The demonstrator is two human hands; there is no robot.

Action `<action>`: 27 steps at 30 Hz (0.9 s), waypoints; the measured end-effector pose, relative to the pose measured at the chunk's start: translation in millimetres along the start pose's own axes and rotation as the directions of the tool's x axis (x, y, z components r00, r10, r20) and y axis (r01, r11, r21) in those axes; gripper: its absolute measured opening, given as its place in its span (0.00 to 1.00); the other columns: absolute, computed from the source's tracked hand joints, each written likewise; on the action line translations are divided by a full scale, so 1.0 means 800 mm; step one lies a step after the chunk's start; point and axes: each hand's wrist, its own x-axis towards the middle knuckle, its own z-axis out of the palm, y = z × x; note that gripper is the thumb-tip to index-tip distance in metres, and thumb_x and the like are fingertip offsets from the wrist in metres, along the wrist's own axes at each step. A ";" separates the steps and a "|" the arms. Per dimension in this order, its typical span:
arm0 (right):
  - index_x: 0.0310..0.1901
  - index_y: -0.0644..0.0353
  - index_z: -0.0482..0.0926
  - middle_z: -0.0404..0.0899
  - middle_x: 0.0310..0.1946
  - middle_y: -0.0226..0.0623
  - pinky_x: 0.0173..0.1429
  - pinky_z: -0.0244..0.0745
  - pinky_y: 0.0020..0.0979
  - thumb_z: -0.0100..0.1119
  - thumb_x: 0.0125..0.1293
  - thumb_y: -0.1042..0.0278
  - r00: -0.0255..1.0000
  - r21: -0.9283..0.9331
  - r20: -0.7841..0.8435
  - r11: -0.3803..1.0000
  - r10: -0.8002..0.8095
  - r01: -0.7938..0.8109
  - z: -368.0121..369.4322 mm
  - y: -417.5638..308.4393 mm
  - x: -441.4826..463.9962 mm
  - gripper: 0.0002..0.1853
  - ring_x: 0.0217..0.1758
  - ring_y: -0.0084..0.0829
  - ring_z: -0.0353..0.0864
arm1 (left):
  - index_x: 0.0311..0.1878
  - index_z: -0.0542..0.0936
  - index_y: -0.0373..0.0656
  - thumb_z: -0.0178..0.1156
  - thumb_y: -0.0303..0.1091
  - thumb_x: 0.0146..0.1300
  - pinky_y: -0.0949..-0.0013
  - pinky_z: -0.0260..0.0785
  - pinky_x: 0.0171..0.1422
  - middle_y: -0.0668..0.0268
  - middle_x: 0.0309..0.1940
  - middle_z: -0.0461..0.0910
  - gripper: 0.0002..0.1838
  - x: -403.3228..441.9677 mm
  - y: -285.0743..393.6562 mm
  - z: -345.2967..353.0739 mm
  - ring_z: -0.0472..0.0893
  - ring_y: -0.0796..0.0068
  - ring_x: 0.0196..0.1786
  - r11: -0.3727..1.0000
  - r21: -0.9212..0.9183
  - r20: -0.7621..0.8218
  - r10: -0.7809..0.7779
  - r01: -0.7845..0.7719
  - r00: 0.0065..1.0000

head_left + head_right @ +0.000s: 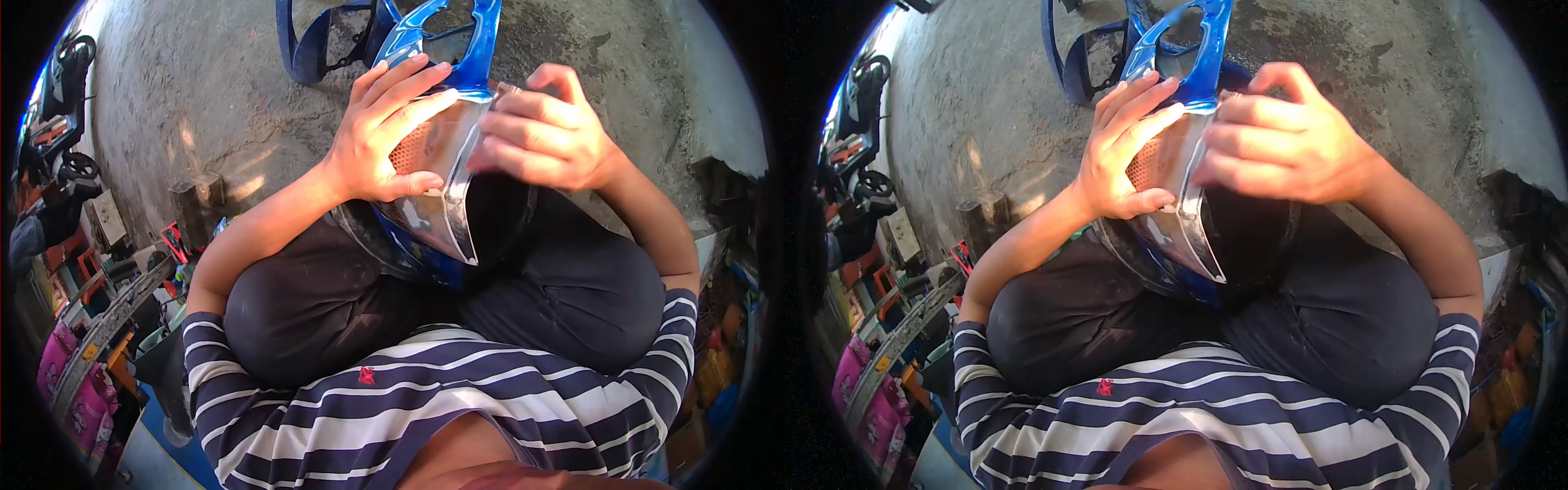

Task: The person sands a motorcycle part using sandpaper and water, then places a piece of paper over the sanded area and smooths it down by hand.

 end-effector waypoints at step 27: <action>0.51 0.43 0.87 0.86 0.55 0.23 0.62 0.71 0.51 0.84 0.58 0.52 0.997 -0.037 0.059 0.999 0.041 -0.039 0.004 -0.003 -0.010 0.22 0.58 0.25 0.86 | 0.74 0.82 0.46 0.68 0.70 0.63 0.41 0.52 0.88 0.56 0.81 0.75 0.45 0.003 0.000 -0.001 0.70 0.49 0.85 1.000 0.005 -0.005 0.008 -0.008 1.000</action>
